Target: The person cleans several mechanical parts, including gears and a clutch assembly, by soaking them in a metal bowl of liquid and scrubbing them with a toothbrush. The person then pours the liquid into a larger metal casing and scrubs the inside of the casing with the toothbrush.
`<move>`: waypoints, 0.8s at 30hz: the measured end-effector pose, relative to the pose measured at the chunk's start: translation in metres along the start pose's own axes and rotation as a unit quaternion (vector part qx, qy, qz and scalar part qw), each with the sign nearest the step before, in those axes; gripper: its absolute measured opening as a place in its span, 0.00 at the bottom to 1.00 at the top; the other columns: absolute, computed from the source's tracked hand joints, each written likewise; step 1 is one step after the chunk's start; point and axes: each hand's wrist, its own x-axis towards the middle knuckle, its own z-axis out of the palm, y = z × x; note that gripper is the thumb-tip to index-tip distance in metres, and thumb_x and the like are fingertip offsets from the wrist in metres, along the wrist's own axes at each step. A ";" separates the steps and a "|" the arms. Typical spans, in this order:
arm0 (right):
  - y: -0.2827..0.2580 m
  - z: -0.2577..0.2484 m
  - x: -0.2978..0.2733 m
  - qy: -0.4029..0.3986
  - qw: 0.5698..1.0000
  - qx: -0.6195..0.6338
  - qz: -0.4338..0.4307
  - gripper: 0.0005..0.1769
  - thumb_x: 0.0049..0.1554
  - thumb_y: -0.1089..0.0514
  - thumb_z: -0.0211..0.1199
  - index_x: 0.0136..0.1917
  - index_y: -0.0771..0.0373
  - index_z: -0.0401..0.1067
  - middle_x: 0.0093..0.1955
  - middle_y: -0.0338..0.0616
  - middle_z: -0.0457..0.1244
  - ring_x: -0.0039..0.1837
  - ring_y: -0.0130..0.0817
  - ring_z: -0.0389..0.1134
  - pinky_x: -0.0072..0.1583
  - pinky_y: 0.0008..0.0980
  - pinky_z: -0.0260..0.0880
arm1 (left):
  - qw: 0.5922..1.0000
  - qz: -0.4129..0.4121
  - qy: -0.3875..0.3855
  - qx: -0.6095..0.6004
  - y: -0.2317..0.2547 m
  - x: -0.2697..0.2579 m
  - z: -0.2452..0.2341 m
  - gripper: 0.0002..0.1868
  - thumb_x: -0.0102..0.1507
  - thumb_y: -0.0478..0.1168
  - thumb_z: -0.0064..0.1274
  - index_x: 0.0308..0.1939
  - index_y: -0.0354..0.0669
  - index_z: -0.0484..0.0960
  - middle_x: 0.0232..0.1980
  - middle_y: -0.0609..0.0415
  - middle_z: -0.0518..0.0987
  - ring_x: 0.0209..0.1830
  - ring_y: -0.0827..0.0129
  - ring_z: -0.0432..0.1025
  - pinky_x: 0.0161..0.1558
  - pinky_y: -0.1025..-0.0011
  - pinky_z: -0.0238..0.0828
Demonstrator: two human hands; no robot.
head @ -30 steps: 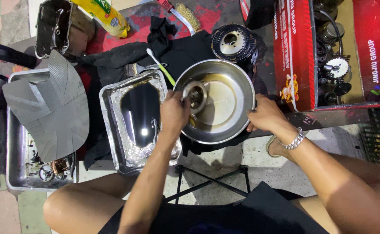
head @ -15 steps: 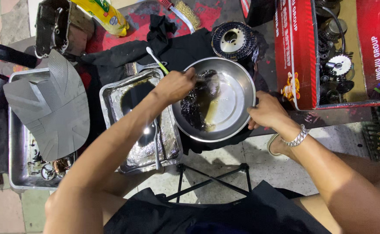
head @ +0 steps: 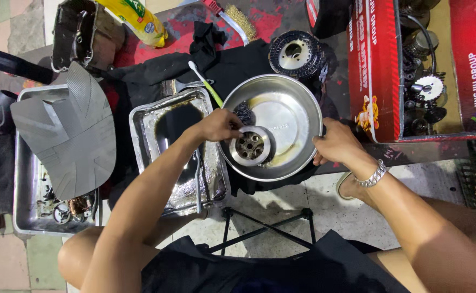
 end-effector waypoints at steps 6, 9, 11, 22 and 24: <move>0.002 0.002 0.005 -0.001 0.998 -0.044 0.034 0.20 0.62 0.57 0.56 0.64 0.71 0.64 0.38 0.59 0.73 0.37 0.42 0.77 0.35 0.38 0.74 | 0.929 -0.063 0.127 -0.341 0.006 -0.017 0.043 0.14 0.62 0.39 0.63 0.48 0.34 0.84 0.34 0.48 0.86 0.29 0.72 0.80 0.34 0.73 0.79; 0.001 0.004 0.000 0.060 0.987 -0.146 0.007 0.23 0.59 0.54 0.59 0.64 0.70 0.64 0.46 0.62 0.71 0.43 0.47 0.76 0.41 0.43 0.75 | 0.893 -0.025 0.174 -0.414 0.010 -0.015 0.070 0.12 0.64 0.36 0.62 0.47 0.29 0.85 0.35 0.49 0.85 0.30 0.74 0.78 0.35 0.73 0.79; -0.001 0.007 -0.005 0.194 0.921 -0.320 -0.110 0.31 0.54 0.50 0.67 0.62 0.72 0.64 0.52 0.65 0.68 0.47 0.53 0.72 0.46 0.44 0.73 | 0.864 -0.032 0.212 -0.456 0.013 -0.011 0.087 0.13 0.64 0.35 0.62 0.49 0.30 0.84 0.37 0.51 0.85 0.31 0.75 0.77 0.34 0.74 0.77; -0.012 0.031 0.003 -0.022 0.989 0.115 -0.093 0.27 0.58 0.52 0.64 0.65 0.72 0.69 0.47 0.51 0.74 0.39 0.34 0.75 0.41 0.34 0.73 | 0.922 -0.023 0.264 -0.281 0.028 0.003 0.083 0.14 0.66 0.38 0.56 0.52 0.33 0.83 0.46 0.43 0.85 0.41 0.60 0.81 0.41 0.66 0.82; -0.010 0.027 0.004 0.007 0.994 0.080 -0.077 0.26 0.58 0.54 0.65 0.64 0.72 0.69 0.45 0.53 0.73 0.41 0.36 0.77 0.43 0.35 0.75 | 0.931 0.021 0.364 -0.014 0.019 0.004 0.067 0.11 0.67 0.34 0.54 0.50 0.31 0.85 0.48 0.35 0.83 0.44 0.47 0.79 0.48 0.58 0.77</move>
